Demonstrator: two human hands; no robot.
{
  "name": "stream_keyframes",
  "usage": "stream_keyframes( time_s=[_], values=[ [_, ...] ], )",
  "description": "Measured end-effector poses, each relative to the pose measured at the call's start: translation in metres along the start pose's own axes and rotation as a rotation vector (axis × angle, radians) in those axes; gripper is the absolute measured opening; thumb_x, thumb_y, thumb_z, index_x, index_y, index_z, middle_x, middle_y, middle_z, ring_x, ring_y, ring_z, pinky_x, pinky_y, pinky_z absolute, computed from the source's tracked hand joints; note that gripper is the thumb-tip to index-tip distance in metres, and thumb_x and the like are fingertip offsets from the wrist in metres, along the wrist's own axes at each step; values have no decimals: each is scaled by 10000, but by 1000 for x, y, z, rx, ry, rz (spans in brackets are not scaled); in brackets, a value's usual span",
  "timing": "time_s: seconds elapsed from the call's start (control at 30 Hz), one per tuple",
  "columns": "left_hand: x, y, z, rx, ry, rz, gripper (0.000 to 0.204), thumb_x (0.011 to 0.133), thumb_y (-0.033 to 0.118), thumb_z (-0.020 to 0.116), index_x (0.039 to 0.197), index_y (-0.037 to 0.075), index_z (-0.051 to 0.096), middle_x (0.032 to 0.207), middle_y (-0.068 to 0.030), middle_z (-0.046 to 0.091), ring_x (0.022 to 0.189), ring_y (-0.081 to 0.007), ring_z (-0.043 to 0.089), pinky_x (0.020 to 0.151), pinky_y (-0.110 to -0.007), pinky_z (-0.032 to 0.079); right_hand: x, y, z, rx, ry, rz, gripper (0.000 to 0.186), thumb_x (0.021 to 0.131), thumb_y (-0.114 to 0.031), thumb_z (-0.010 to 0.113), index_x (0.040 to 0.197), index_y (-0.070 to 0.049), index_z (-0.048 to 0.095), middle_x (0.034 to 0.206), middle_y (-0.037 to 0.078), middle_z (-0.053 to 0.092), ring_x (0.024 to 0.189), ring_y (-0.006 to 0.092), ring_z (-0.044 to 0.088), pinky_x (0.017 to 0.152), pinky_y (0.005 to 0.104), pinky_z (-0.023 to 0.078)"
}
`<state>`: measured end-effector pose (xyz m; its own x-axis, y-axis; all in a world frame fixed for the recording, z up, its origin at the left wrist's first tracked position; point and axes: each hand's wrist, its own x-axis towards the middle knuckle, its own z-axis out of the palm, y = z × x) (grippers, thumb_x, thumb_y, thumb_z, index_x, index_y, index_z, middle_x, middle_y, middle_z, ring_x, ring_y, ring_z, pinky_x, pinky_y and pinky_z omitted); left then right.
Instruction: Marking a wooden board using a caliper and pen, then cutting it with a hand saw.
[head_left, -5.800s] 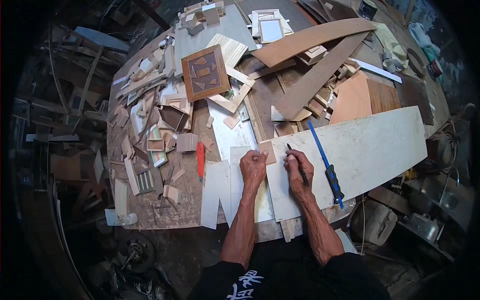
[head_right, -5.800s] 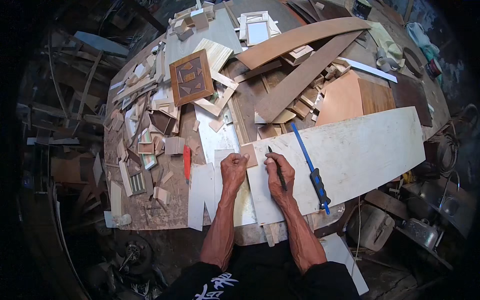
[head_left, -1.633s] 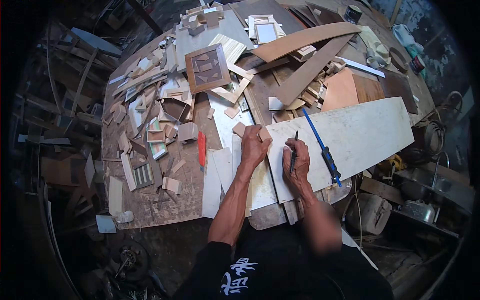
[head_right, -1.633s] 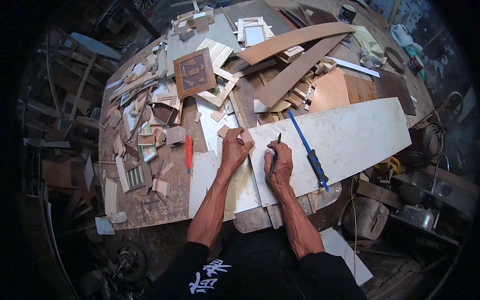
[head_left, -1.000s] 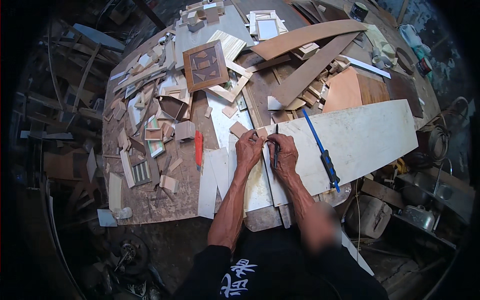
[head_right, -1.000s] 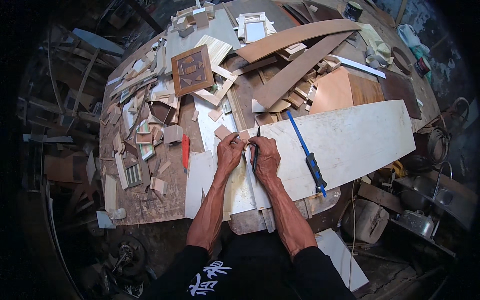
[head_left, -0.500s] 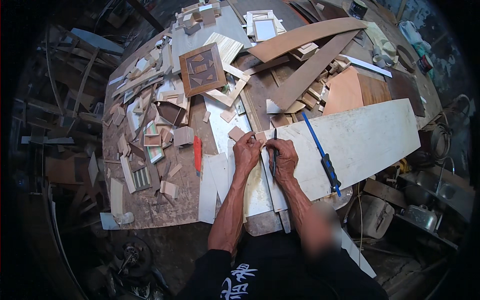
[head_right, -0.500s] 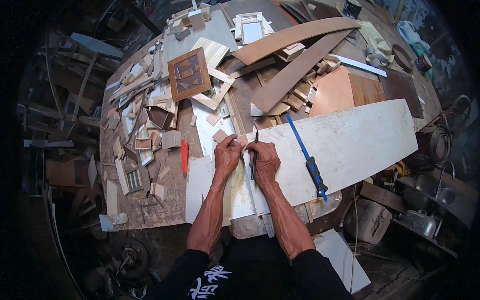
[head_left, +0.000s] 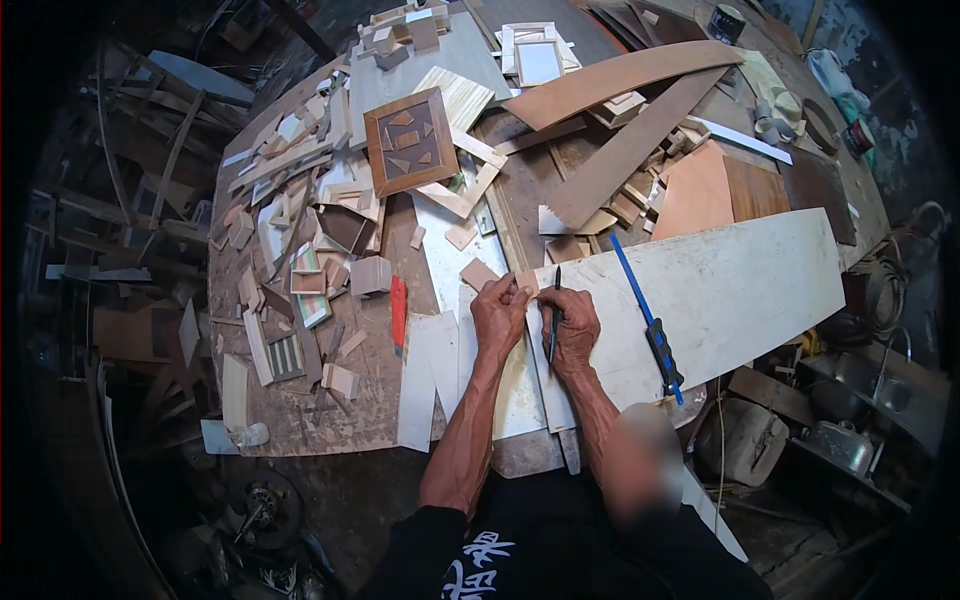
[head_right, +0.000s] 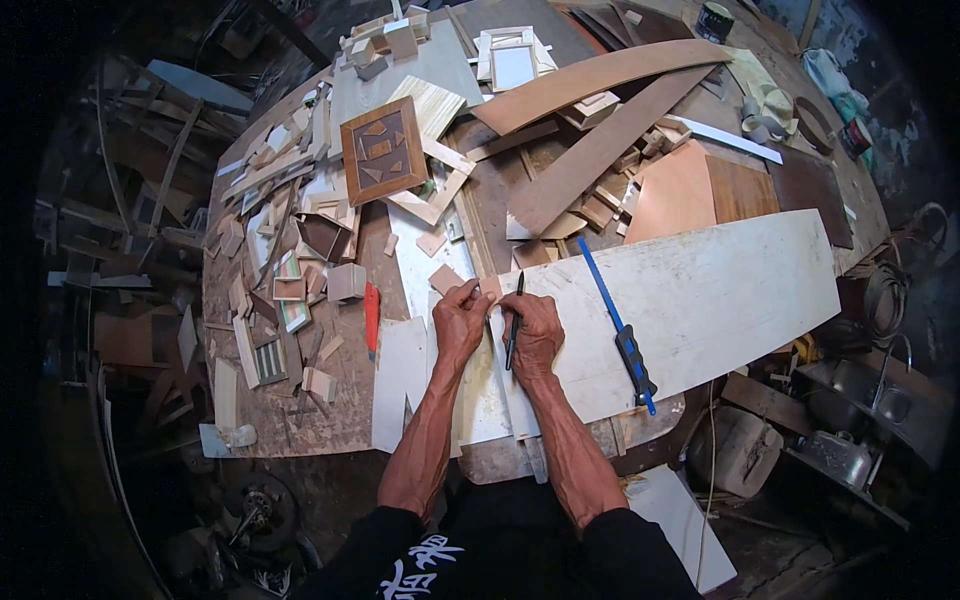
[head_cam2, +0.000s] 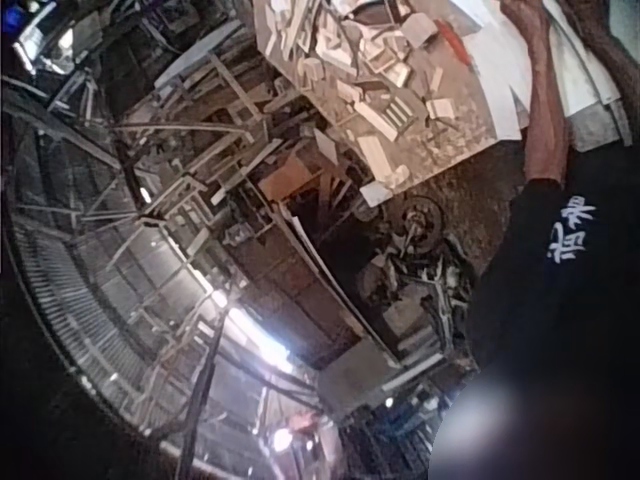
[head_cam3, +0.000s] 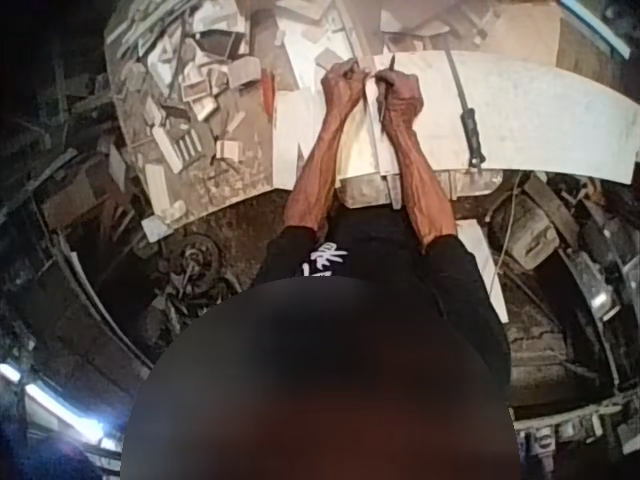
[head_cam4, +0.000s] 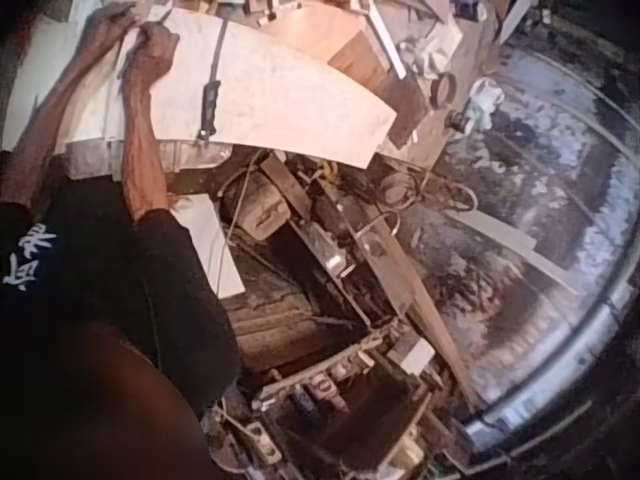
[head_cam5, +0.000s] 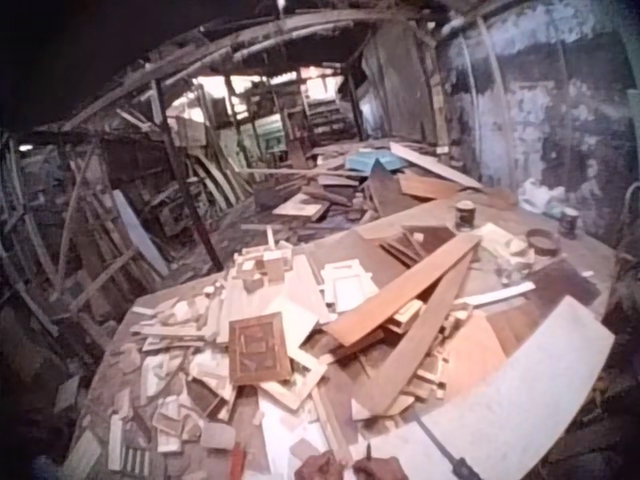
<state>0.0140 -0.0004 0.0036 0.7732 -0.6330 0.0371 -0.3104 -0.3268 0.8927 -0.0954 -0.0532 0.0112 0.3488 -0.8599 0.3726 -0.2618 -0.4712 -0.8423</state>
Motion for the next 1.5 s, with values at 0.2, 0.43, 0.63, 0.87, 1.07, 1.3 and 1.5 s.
stream_keyframes(
  time_s=[0.2, 0.43, 0.63, 0.87, 1.07, 1.3, 1.5],
  values=[
    [0, 5, 0, 17, -9, 26, 347, 742, 90, 725, 1056, -36, 645, 778, -122, 601, 669, -195, 615, 628, -305, 489, 0, 2, 2, 0, 23, -13, 215, 665, 64, 655, 812, -93, 653, 800, 44, 663, 744, 227, 586, 656, 308, 457],
    [0, 3, 0, 25, -20, 69, 347, 752, 93, 720, 1061, -46, 641, 777, -114, 600, 663, -177, 600, 624, -292, 482, 1, 0, -3, 11, -29, 18, 231, 674, 62, 668, 845, -94, 656, 802, 57, 664, 744, 235, 589, 668, 309, 465],
    [5, -1, 2, 21, -23, 45, 344, 757, 84, 717, 1063, -52, 638, 753, -64, 616, 644, -121, 570, 593, -261, 467, 1, -3, -12, 194, -51, 247, 172, 890, -138, 523, 981, -32, 623, 818, 110, 659, 794, 223, 617, 727, 304, 480],
    [9, -3, 2, -7, -66, -46, 361, 713, 79, 709, 1047, -42, 640, 714, -98, 611, 652, -189, 587, 645, -305, 483, 13, 11, -12, 343, -130, 351, 198, 863, -148, 545, 969, 5, 616, 805, 148, 665, 708, 262, 646, 667, 328, 500],
    [8, 11, 0, 57, -43, -32, 361, 706, 105, 703, 1028, -49, 648, 721, -105, 620, 644, -193, 591, 633, -303, 482, 16, 17, -2, 229, -92, 224, 151, 826, -129, 587, 887, -12, 661, 791, 167, 651, 720, 291, 637, 678, 356, 498],
    [11, 14, 0, 100, -51, 4, 355, 700, 121, 696, 1004, -57, 652, 691, -118, 622, 638, -214, 604, 630, -321, 483, 27, 18, -15, 141, -184, 140, 175, 841, -131, 568, 904, 3, 660, 780, 145, 655, 680, 235, 623, 648, 323, 491],
    [9, 6, -3, 30, -59, -134, 444, 721, 117, 722, 1082, -93, 573, 729, -119, 645, 653, -194, 610, 633, -299, 486, 24, 1, -35, 335, -80, 234, 190, 864, -124, 557, 973, 2, 648, 782, 85, 661, 638, 118, 575, 592, 264, 476]
  ],
)
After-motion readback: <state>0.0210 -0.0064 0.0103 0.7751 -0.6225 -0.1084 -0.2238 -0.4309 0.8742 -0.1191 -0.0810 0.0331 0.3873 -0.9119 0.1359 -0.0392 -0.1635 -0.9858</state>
